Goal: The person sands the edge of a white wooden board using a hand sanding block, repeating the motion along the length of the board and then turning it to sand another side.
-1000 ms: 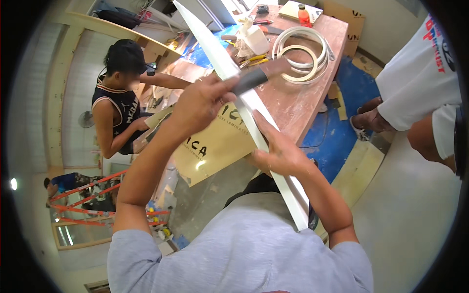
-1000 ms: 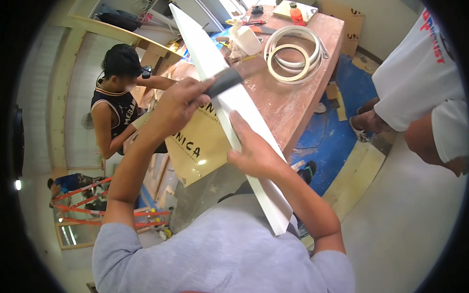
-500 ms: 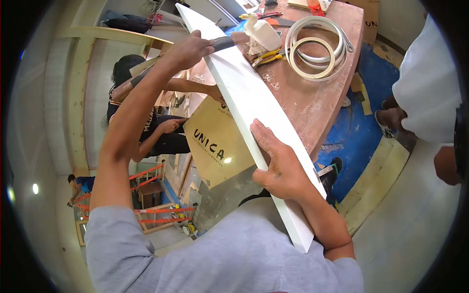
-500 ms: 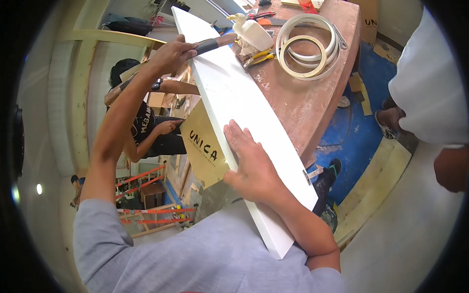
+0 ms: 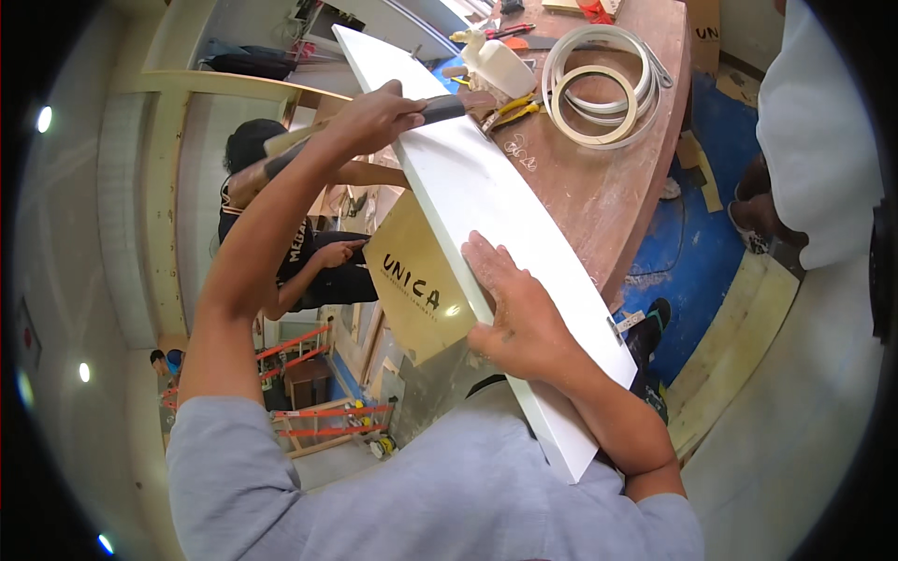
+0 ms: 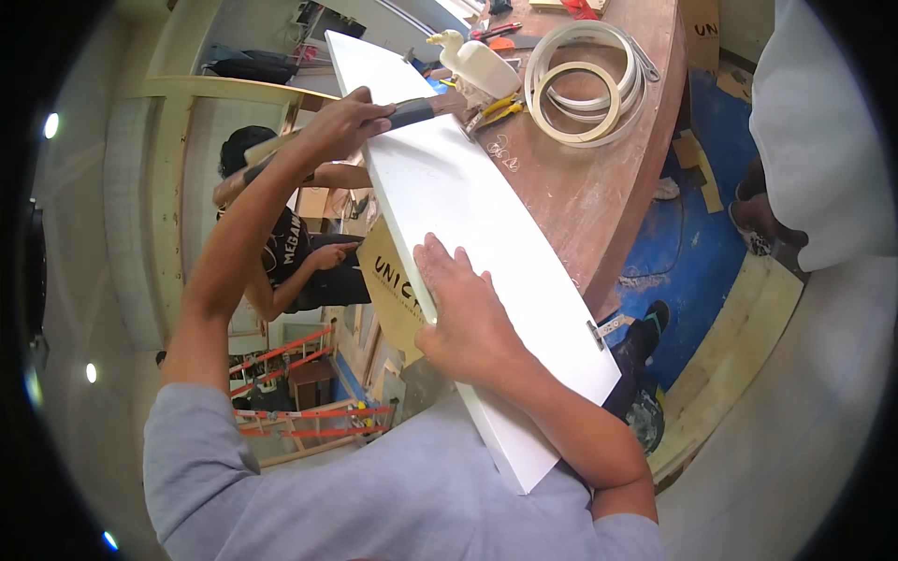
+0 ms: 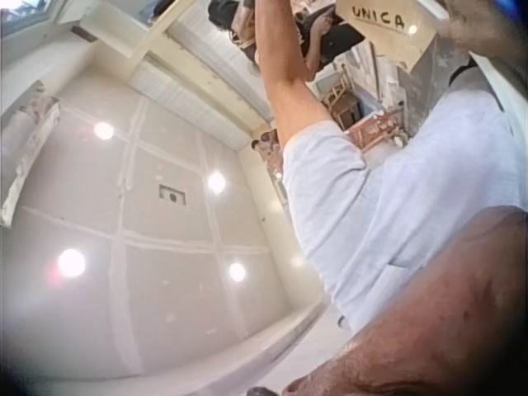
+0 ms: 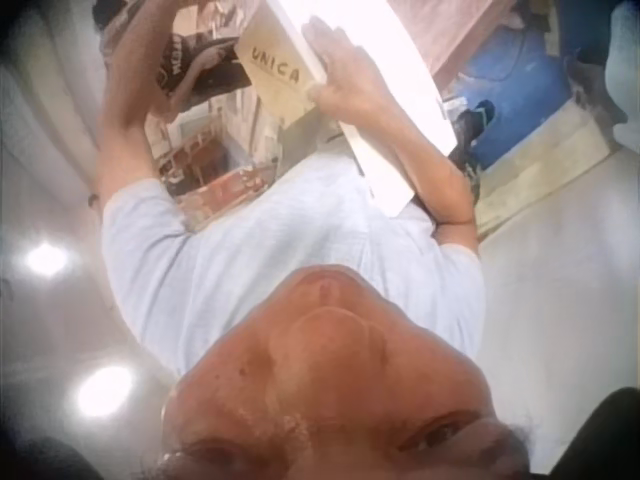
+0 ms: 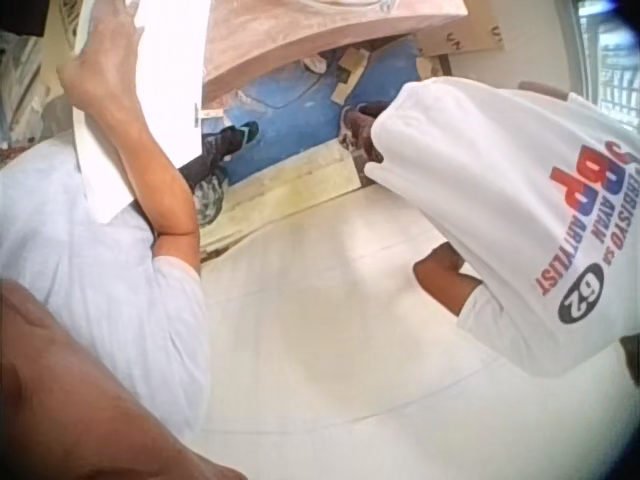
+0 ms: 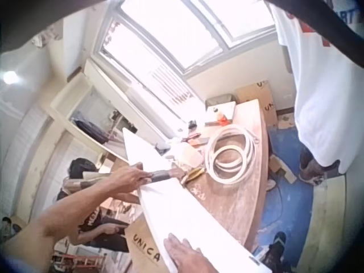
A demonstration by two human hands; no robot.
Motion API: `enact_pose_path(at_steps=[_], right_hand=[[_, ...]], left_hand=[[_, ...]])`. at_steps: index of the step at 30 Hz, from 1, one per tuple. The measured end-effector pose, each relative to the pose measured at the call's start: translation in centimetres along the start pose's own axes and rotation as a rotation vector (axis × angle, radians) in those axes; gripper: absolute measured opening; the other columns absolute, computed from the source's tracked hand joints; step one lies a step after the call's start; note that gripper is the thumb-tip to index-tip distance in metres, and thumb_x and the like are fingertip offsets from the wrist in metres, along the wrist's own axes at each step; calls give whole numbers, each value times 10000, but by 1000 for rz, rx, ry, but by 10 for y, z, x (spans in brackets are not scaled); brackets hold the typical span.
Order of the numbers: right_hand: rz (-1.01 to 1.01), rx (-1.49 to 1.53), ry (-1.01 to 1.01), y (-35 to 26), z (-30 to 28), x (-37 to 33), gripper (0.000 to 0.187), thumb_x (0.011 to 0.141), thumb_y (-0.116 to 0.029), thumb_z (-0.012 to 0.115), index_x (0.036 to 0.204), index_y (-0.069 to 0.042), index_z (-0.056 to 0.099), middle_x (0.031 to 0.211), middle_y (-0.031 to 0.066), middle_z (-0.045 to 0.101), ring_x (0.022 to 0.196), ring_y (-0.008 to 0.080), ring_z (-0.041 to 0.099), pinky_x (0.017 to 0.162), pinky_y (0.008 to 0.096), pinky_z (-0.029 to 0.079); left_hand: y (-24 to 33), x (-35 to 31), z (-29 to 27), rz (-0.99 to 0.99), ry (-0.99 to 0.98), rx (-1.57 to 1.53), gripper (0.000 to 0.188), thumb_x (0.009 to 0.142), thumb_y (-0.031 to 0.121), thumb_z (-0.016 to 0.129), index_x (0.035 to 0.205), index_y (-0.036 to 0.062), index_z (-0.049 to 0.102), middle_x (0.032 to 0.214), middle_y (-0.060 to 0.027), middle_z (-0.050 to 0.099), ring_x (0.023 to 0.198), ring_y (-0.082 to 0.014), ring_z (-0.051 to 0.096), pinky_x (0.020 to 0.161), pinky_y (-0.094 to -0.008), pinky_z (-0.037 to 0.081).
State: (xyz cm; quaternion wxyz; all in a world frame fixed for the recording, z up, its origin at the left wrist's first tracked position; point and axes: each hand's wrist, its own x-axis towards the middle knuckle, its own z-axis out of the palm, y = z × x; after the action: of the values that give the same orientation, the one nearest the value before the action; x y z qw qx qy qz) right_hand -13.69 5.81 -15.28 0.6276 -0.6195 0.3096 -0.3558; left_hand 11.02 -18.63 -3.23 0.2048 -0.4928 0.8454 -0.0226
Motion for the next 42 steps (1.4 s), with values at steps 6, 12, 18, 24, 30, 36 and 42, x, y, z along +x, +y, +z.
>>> enact_pose_path(at_steps=[6, 12, 18, 24, 30, 36, 42], right_hand=[[-10, -6, 54, 3, -22, 4, 954, 799, -74, 710, 1664, 25, 321, 1757, 223, 276, 1593, 512, 277, 1298, 590, 273], [8, 70, 15, 1, -22, 1, 927, 816, -70, 694, 1661, 27, 324, 1757, 216, 274, 1592, 518, 274, 1296, 613, 260], [-43, -39, -3, -8, 5, -3, 901, 809, -53, 672, 1650, 15, 354, 1758, 204, 273, 1576, 551, 282, 1280, 632, 266], [-43, -37, 123, 1, -1, -2, 873, 786, -56, 696, 1614, 10, 427, 1685, 205, 398, 1478, 499, 449, 1215, 492, 420], [-78, 59, 76, -8, 3, -6, 821, 785, 0, 683, 1578, 26, 471, 1652, 191, 423, 1339, 432, 546, 1076, 490, 498], [-20, 136, 78, -11, -6, -4, 797, 780, 3, 670, 1555, 34, 484, 1582, 181, 430, 1352, 482, 540, 1157, 555, 464], [-37, 66, 161, -4, -11, -4, 795, 771, 1, 684, 1546, -7, 510, 1488, 165, 451, 1221, 456, 607, 1062, 506, 538]], left_hand=[[104, -59, -49, 177, -136, -63, 388, 948, 176, 786, 1323, 85, 752, 1095, -179, 645, 953, -378, 688, 832, -481, 555], [98, -76, -36, 68, -62, -185, 368, 951, 127, 776, 1319, 116, 769, 1072, -166, 633, 998, -363, 687, 872, -458, 566], [-10, -13, 0, 8, -30, 49, 332, 1042, 193, 689, 1326, 33, 753, 1037, -175, 618, 910, -330, 655, 833, -425, 513], [138, -108, -50, 97, -164, -118, 322, 990, 226, 748, 1299, 137, 768, 1114, -162, 634, 966, -402, 708, 863, -495, 567], [6, -46, 3, -99, 14, -40, 372, 1014, 207, 742, 1376, 122, 741, 1148, -196, 649, 1008, -355, 709, 893, -432, 564], [36, -56, -22, 17, -17, -141, 368, 1011, 213, 741, 1367, 118, 743, 1164, -180, 658, 994, -360, 709, 874, -451, 562], [130, -94, -55, -21, -165, -95, 383, 1010, 209, 735, 1383, 120, 732, 1126, -180, 650, 988, -371, 705, 847, -472, 549]])
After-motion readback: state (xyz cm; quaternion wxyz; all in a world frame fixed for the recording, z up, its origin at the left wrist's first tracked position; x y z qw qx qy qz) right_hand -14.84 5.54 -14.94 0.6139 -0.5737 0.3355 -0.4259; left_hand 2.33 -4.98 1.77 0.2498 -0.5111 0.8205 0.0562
